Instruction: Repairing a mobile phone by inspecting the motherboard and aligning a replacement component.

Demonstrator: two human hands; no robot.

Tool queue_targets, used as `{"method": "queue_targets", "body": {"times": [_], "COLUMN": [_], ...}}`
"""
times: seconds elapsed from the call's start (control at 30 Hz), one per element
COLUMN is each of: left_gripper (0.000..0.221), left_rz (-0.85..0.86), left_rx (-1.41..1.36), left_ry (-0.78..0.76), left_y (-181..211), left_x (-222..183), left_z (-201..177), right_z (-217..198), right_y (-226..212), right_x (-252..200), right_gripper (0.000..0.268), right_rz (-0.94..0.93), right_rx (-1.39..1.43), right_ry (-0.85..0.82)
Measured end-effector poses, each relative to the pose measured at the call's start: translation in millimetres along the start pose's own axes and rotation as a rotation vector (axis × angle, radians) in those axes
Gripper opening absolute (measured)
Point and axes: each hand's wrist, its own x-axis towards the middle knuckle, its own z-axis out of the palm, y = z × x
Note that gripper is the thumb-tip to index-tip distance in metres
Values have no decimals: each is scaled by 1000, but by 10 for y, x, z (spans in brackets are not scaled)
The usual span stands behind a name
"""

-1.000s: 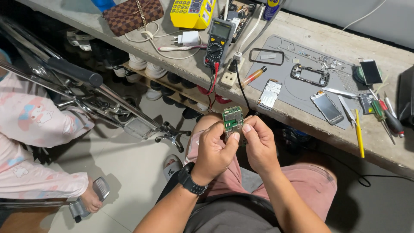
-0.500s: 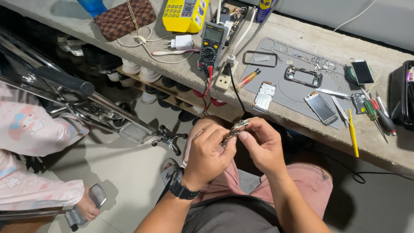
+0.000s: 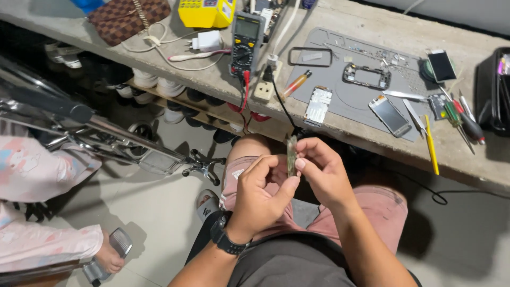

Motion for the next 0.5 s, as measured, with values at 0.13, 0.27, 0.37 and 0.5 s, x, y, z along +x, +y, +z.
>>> {"method": "queue_targets", "body": {"times": [0.13, 0.27, 0.37, 0.5], "left_gripper": [47, 79, 67, 56], "left_rz": [-247, -390, -414, -359], "left_rx": [-425, -647, -585, -399], "left_ry": [-117, -203, -163, -52], "left_y": [-203, -376, -505, -481], "left_x": [-85, -133, -214, -270], "left_z": [-13, -39, 4, 32], "right_z": [-75, -59, -108, -234], "right_y": [-23, -289, -322, -448], "right_x": [14, 26, 46, 96], "right_gripper": [31, 19, 18, 18], "right_rz": [49, 107, 101, -68], "right_rx": [136, 13, -52, -178], "right_ry": [-11, -116, -159, -285]}}
